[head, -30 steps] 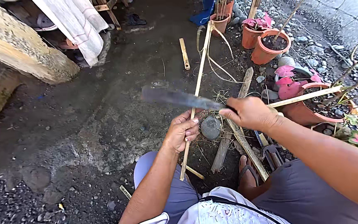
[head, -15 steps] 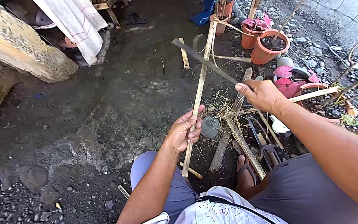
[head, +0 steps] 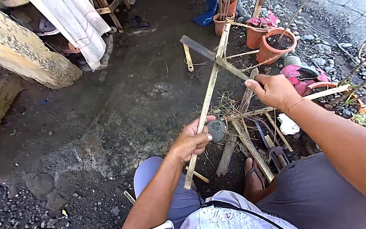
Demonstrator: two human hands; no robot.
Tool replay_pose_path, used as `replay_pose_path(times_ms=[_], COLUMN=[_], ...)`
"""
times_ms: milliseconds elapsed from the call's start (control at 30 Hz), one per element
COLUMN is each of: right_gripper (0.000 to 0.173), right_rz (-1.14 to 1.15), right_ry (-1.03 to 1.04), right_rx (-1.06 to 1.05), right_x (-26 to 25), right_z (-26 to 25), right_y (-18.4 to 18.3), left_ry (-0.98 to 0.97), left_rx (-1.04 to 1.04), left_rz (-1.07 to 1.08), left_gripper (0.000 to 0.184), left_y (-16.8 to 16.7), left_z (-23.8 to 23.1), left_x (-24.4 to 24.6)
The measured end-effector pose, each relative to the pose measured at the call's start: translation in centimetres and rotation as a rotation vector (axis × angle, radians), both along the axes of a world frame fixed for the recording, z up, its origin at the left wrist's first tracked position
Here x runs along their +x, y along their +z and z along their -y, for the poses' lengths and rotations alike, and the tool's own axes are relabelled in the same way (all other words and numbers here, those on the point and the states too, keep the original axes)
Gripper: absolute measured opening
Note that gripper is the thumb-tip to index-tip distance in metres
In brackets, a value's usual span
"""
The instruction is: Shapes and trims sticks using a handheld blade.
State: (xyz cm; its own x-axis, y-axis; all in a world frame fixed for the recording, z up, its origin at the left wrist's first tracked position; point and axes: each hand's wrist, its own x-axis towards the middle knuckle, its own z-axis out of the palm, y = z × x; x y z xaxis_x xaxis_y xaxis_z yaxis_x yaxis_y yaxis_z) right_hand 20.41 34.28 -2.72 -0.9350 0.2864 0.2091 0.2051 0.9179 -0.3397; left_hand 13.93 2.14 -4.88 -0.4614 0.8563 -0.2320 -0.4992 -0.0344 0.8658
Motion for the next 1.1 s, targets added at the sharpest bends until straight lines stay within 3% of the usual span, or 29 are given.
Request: replay_pose_path(times_ms=[133,200,300,400,567,767,900,1033,1100], right_gripper=[0.071,0.073,0.078,0.077,0.075,0.079,0.076,0.073,0.075], right_rz=[-0.003,0.005,0.083,0.047,-0.035,0.156,0.066,-0.043,0.051], right_ry=[0.217,0.261,0.121,0.051,0.231,-0.012,0.024,0.220,0.131], right_rx=[0.094,0.156,0.108,0.060,0.144,0.060,0.032,0.202,0.164], right_x=[1.1,0.8,0.0,0.2,0.7,-0.1,0.3,0.6,-0.1], right_z=[4.1,3.5,0.2,0.4,3.0,-1.9,-0.2,2.8,1.3], right_y=[-1.6,-1.9,-1.0,-0.6,-1.1,0.0,-0.3,-1.0,-0.8], left_ry=[0.062,0.070,0.019,0.002,0.038,-0.053,-0.059,-0.047,-0.065], left_rx=[0.008,-0.022,-0.042,-0.026,0.002,0.009,0.042,0.056,0.023], left_rz=[0.004,-0.001,-0.005,-0.012,-0.029,0.039,0.055,0.062,0.054], left_gripper=[0.061,0.060,0.060,0.061,0.062,0.057,0.060,0.060,0.058], left_y=[0.0,0.1,0.1,0.0,0.3,-0.6,-0.4,-0.2,-0.1], left_z=[-0.1,0.0,-0.2,-0.2,0.2,-0.1,0.2,-0.1,0.3], left_x=[-0.8,-0.6,0.1,0.1,-0.4,-0.2,-0.4,-0.2,0.2])
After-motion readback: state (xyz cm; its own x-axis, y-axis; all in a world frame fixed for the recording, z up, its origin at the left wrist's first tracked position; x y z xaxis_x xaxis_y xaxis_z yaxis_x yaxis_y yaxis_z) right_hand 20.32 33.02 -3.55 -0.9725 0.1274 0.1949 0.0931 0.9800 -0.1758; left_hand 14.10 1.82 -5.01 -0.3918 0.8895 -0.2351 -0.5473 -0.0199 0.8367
